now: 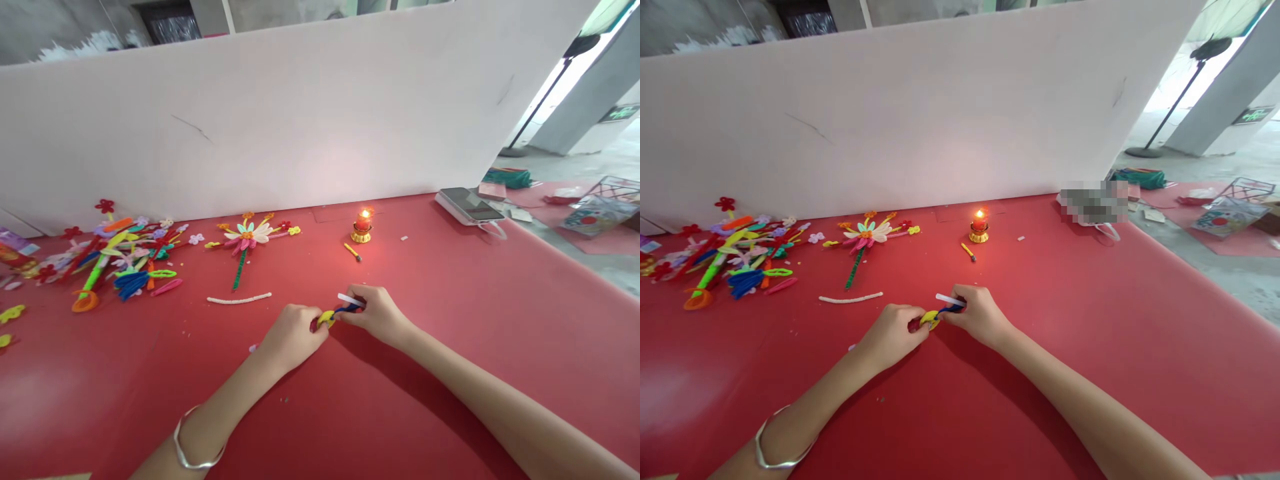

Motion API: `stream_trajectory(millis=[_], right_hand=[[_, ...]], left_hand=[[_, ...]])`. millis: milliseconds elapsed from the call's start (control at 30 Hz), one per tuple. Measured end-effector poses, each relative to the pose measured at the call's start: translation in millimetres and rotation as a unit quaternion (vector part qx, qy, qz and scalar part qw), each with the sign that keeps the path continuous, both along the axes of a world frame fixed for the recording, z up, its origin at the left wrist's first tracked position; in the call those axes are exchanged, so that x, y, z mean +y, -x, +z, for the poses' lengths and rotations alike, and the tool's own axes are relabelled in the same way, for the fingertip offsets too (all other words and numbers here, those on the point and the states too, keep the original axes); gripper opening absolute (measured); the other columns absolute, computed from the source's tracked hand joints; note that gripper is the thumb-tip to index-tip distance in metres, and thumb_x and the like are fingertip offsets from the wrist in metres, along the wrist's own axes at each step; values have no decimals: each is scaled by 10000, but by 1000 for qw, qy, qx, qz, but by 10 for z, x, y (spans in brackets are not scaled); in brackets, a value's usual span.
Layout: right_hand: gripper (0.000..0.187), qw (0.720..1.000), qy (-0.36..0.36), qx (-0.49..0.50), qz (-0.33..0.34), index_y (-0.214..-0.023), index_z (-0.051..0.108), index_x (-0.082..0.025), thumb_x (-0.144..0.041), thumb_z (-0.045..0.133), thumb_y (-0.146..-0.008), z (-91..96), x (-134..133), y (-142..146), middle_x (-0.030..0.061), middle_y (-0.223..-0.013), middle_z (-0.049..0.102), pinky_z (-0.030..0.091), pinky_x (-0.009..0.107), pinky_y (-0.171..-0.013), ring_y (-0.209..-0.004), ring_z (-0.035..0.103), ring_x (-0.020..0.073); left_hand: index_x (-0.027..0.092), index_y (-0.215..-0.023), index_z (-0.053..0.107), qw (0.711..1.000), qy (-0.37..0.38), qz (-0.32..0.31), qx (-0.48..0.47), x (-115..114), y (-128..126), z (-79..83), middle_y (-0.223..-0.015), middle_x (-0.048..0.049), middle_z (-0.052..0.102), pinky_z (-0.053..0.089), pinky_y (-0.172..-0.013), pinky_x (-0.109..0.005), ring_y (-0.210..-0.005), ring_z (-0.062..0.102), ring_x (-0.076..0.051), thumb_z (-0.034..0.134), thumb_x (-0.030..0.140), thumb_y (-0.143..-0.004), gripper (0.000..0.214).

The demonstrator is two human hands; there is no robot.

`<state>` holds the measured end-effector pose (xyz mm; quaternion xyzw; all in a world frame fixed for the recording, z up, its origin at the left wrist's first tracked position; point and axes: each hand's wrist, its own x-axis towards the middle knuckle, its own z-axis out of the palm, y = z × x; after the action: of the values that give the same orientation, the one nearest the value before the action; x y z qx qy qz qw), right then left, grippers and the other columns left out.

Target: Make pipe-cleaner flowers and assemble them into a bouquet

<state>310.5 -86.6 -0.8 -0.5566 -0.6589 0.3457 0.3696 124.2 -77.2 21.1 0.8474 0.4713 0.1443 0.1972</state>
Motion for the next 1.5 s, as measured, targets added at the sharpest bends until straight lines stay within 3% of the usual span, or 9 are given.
stream_trajectory(millis=[500, 900, 1033, 1133, 1267, 1333, 1500], right_hand=[[246, 1000, -11, -16, -10, -588, 466, -177, -307, 668, -639, -16, 9, -16, -48, -553, 474, 277, 205, -480, -527, 344, 78], [255, 1000, -7, -19, -3, -600, 492, -175, -339, 684, -631, -21, 22, -52, -43, -561, 491, 291, 210, -488, -532, 357, 83], [250, 1000, 5, -17, 12, -612, 512, -176, -354, 685, -636, -31, 52, -89, -41, -560, 498, 294, 213, -487, -530, 361, 85], [231, 1000, 7, -2, 17, -648, 537, -178, -361, 677, -648, 3, 60, -108, -27, -600, 535, 321, 223, -506, -551, 404, 96], [282, 998, 36, 56, -8, -812, 559, -197, -400, 673, -653, 90, 48, -113, -37, -600, 525, 343, 230, -475, -499, 424, 95], [365, 995, 42, 79, -44, -930, 543, -212, -427, 662, -661, 114, 52, -121, -51, -598, 502, 329, 225, -440, -450, 392, 81], [329, 988, 27, 103, -109, -959, 494, -234, -438, 586, -718, 40, 135, -183, -7, -865, 554, 305, 221, -422, -437, 369, 47]], left_hand=[[186, -563, 405, 999, -24, -26, 0, -56, 0, 2, -542, 18, 416, 250, -521, -239, -524, 384, -107, 464, 125, -699, 160], [176, -664, 573, 999, -22, -39, 6, -44, 3, 13, -572, -6, 496, 289, -543, -240, -554, 443, -130, 462, 120, -738, 145], [168, -747, 635, 998, 20, -58, -22, -45, 11, 76, -617, -24, 573, 321, -563, -239, -569, 489, -135, 431, 115, -777, 213], [178, -814, 650, 990, 96, -64, -85, -18, 27, 80, -671, -26, 621, 352, -574, -234, -591, 528, -135, 416, 133, -804, 239], [184, -1036, 575, 948, 253, -16, -193, 58, 37, 13, -750, -35, 667, 405, -564, -243, -591, 560, -143, 459, 233, -820, 251], [166, -1016, 562, 925, 297, 14, -238, 107, 46, -34, -803, -58, 678, 428, -578, -254, -610, 573, -147, 498, 284, -806, 249], [163, -795, 594, 936, 241, 60, -249, 222, 96, -137, -804, -55, 665, 431, -646, -269, -719, 595, -174, 584, 354, -750, 196]])
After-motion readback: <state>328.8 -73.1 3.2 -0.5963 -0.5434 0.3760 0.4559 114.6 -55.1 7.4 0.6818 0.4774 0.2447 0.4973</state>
